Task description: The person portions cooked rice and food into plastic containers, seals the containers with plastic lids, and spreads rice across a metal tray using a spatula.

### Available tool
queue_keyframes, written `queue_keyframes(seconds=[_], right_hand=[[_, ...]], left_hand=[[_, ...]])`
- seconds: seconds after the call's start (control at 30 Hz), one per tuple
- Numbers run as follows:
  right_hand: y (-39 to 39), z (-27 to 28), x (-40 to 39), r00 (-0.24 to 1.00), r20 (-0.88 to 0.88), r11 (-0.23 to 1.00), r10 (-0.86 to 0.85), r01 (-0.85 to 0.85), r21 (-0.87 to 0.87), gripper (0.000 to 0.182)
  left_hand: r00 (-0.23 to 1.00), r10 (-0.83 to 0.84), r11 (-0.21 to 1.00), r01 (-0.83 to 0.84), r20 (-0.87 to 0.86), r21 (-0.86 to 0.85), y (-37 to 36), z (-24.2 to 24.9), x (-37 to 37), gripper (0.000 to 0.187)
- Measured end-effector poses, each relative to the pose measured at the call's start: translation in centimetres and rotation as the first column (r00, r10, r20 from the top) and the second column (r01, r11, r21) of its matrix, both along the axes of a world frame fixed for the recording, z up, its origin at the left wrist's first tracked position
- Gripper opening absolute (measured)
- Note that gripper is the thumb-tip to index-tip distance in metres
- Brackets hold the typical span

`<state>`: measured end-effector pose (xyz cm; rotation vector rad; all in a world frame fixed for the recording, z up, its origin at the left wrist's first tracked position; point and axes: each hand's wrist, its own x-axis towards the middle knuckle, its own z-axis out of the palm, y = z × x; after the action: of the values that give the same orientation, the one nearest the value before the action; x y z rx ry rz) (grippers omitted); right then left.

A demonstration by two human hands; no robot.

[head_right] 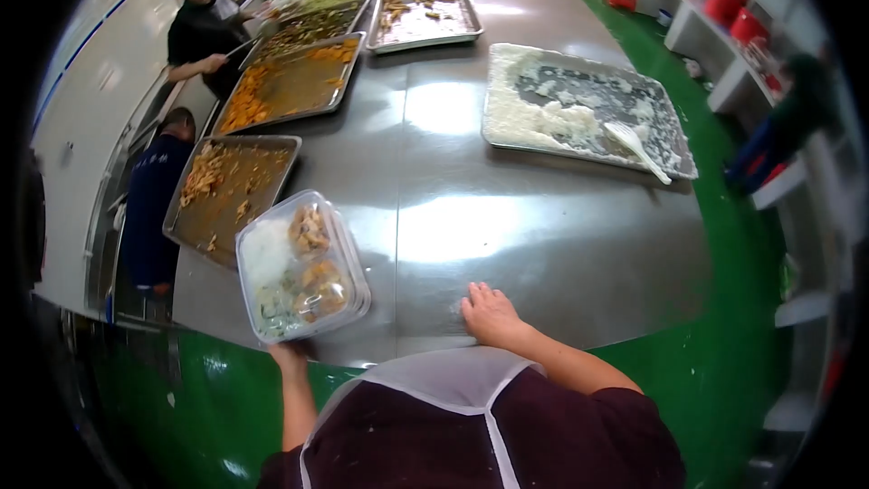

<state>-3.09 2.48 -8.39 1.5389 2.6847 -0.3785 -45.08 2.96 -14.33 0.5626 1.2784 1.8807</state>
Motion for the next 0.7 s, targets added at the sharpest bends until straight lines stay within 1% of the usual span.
queue_keyframes(seconds=[0.03,0.07,0.13,0.17,0.2,0.23,0.27,0.33,0.37,0.4,0.43,0.47,0.53,0.6,0.67,0.7], right_hand=[[-0.3,0.0,0.0,0.999,-0.037,1.0,-0.003,0.003,0.025,0.035],[-0.4,0.1,0.0,0.999,-0.035,0.999,0.021,-0.02,0.027,0.037],[-0.3,0.6,0.6,0.999,-0.029,0.999,0.028,-0.027,0.032,0.04],[-0.1,1.3,1.1,0.996,-0.092,0.999,0.012,-0.015,-0.039,0.038],[0.3,2.4,1.8,0.987,-0.158,0.994,-0.008,-0.009,-0.106,0.036],[0.7,3.4,2.5,0.974,-0.225,0.984,-0.03,-0.01,-0.176,0.035],[1.1,4.4,3.3,0.965,-0.25,0.993,-0.081,0.056,-0.107,0.033],[2.1,6.6,6.0,0.942,-0.292,0.983,-0.167,0.181,0.021,0.03],[2.7,7.8,7.6,0.932,-0.304,0.962,-0.199,0.244,0.119,0.028],[3.5,8.7,9.5,0.922,-0.317,0.929,-0.223,0.299,0.217,0.027],[4.4,8.9,11.6,0.908,-0.303,0.89,-0.288,0.371,0.265,0.026],[5.4,9.2,14.0,0.889,-0.296,0.843,-0.348,0.435,0.315,0.026],[8.2,8.7,20.2,0.905,-0.232,0.75,-0.357,0.425,0.507,0.025],[10.5,9.0,25.4,0.814,-0.118,0.654,-0.569,0.535,0.535,0.023],[13.1,7.1,31.6,0.715,0.0,0.585,-0.699,0.571,0.576,0.025],[14.0,6.6,33.6,0.676,0.048,0.596,-0.735,0.611,0.521,0.027]], left_hand=[[0.999,0.007,1.0,-0.008,-0.051,-0.022,-0.2,-0.1,-0.1,0.041],[0.998,0.059,0.996,-0.058,0.012,-0.069,-0.6,0.4,-0.9,0.04],[0.982,0.133,0.979,-0.11,0.13,-0.172,-0.9,3.2,-3.7,0.036],[0.97,0.236,0.935,-0.242,-0.057,-0.26,-0.8,5.4,-4.8,0.034],[0.916,0.313,0.871,-0.383,-0.252,-0.309,-0.6,8.2,-5.7,0.032],[0.883,0.314,0.903,-0.391,-0.35,-0.176,-0.1,10.5,-6.5,0.032],[0.838,0.326,0.923,-0.382,-0.438,-0.043,0.1,13.0,-7.0,0.031],[0.851,0.319,0.947,-0.303,-0.416,0.107,1.5,20.6,-2.7,0.031],[0.901,0.247,0.964,-0.193,-0.356,0.181,2.2,23.4,-0.4,0.031],[0.939,0.172,0.96,-0.093,-0.297,0.263,2.9,25.1,2.1,0.031],[0.955,0.049,0.952,0.044,-0.291,0.303,3.6,25.5,4.5,0.032],[0.954,-0.071,0.921,0.175,-0.293,0.347,4.1,25.8,7.2,0.032],[0.902,-0.25,0.868,0.369,-0.351,0.332,5.6,25.4,14.6,0.031],[0.831,-0.455,0.868,0.494,-0.321,0.049,9.0,23.2,19.7,0.033],[0.765,-0.621,0.782,0.619,-0.173,-0.068,12.7,20.3,25.1,0.031],[0.714,-0.67,0.743,0.649,-0.204,-0.167,14.9,18.2,27.4,0.031]])
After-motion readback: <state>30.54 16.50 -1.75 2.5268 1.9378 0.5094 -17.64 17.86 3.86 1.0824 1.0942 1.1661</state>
